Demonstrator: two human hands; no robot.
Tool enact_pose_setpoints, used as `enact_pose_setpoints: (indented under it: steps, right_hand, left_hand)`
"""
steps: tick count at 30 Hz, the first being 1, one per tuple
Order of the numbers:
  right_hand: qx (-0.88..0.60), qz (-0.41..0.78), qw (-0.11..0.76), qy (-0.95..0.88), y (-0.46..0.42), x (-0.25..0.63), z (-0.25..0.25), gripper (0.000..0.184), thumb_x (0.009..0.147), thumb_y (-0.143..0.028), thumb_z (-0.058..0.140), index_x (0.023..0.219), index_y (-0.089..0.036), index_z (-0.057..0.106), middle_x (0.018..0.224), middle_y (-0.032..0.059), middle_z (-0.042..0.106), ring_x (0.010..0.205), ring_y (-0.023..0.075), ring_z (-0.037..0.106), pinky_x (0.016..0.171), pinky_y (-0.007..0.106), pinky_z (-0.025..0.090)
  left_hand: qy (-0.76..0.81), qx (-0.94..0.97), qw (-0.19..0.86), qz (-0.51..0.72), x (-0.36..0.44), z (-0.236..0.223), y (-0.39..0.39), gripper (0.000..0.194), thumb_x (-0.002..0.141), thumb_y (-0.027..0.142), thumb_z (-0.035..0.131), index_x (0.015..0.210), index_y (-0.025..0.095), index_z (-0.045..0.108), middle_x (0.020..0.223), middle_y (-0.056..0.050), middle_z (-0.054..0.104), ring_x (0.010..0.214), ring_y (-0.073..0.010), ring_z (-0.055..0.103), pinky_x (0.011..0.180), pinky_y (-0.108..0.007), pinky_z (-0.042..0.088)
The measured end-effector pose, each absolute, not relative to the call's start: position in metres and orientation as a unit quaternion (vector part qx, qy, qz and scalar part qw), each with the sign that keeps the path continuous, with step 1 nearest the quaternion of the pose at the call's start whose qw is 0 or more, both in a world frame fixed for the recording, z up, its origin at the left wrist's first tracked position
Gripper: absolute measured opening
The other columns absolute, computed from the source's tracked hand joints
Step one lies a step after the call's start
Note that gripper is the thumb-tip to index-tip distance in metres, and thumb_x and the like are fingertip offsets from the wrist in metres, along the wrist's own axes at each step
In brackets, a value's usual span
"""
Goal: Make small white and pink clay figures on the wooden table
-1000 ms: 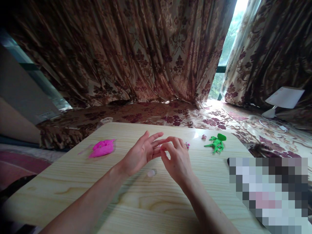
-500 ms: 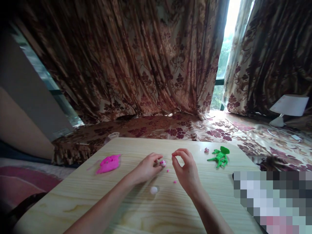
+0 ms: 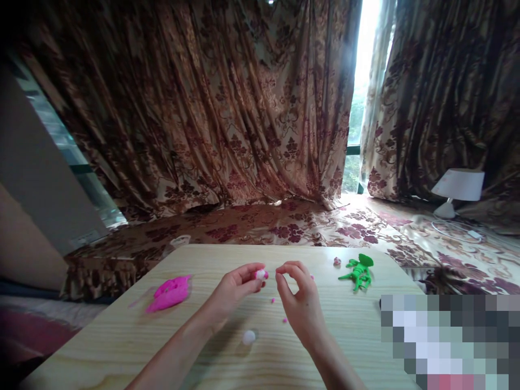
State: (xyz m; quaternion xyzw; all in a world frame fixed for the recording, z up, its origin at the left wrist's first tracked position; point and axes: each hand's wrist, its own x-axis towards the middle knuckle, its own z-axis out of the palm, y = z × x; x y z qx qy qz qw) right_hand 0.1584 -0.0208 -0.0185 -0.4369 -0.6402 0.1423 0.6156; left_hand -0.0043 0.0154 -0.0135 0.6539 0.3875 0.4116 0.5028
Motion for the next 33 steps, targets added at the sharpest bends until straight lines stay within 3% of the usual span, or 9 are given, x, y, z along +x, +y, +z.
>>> enact_pose_setpoints:
  steps: [2, 8, 16, 25, 33]
  right_hand:
    - [-0.428, 0.118, 0.613, -0.654, -0.025, 0.154, -0.014, 0.008, 0.083, -0.018, 0.05, 0.085, -0.021, 0.058, 0.088, 0.0042, 0.056, 0.086, 0.018, 0.054, 0.076, 0.033, 0.044]
    - [-0.421, 0.068, 0.573, -0.7, -0.032, 0.148, -0.01, 0.012, 0.082, -0.014, 0.052, 0.086, -0.022, 0.06, 0.088, 0.0046, 0.057, 0.086, 0.0187, 0.054, 0.075, 0.034, 0.044]
    - [-0.417, 0.046, 0.565, -0.711, -0.033, 0.148, -0.01, 0.014, 0.082, -0.013, 0.052, 0.09, -0.023, 0.06, 0.091, 0.0052, 0.058, 0.088, 0.0195, 0.053, 0.075, 0.035, 0.045]
    - [-0.424, 0.038, 0.537, -0.729, -0.034, 0.148, -0.011, 0.014, 0.084, -0.014, 0.051, 0.091, -0.023, 0.06, 0.092, 0.0058, 0.057, 0.088, 0.0197, 0.052, 0.075, 0.036, 0.045]
    - [-0.422, -0.025, 0.495, -0.759, -0.035, 0.151, -0.01, 0.032, 0.082, -0.009, 0.049, 0.107, -0.027, 0.059, 0.099, 0.0073, 0.056, 0.094, 0.0229, 0.05, 0.078, 0.041, 0.045]
  left_hand:
    - [0.372, 0.603, 0.549, 0.443, -0.004, -0.012, 0.008, 0.041, 0.073, 0.032, 0.062, 0.11, 0.018, 0.055, 0.094, -0.006, 0.065, 0.085, -0.0152, 0.058, 0.078, -0.027, 0.043]
    - [0.377, 0.588, 0.539, 0.471, -0.001, -0.014, -0.003, 0.035, 0.07, 0.033, 0.066, 0.099, 0.015, 0.06, 0.085, -0.004, 0.062, 0.078, -0.0134, 0.056, 0.073, -0.025, 0.045]
    - [0.391, 0.64, 0.469, 0.466, -0.003, -0.012, -0.008, 0.034, 0.073, 0.029, 0.063, 0.105, 0.017, 0.06, 0.093, -0.007, 0.064, 0.085, -0.0161, 0.058, 0.082, -0.031, 0.046]
    - [0.382, 0.635, 0.481, 0.468, 0.0, -0.008, -0.012, 0.033, 0.073, 0.029, 0.062, 0.103, 0.015, 0.061, 0.094, -0.008, 0.066, 0.084, -0.0172, 0.06, 0.083, -0.032, 0.047]
    - [0.355, 0.616, 0.527, 0.466, 0.001, -0.009, -0.011, 0.029, 0.073, 0.03, 0.062, 0.099, 0.016, 0.063, 0.089, -0.006, 0.066, 0.082, -0.0163, 0.059, 0.078, -0.029, 0.047]
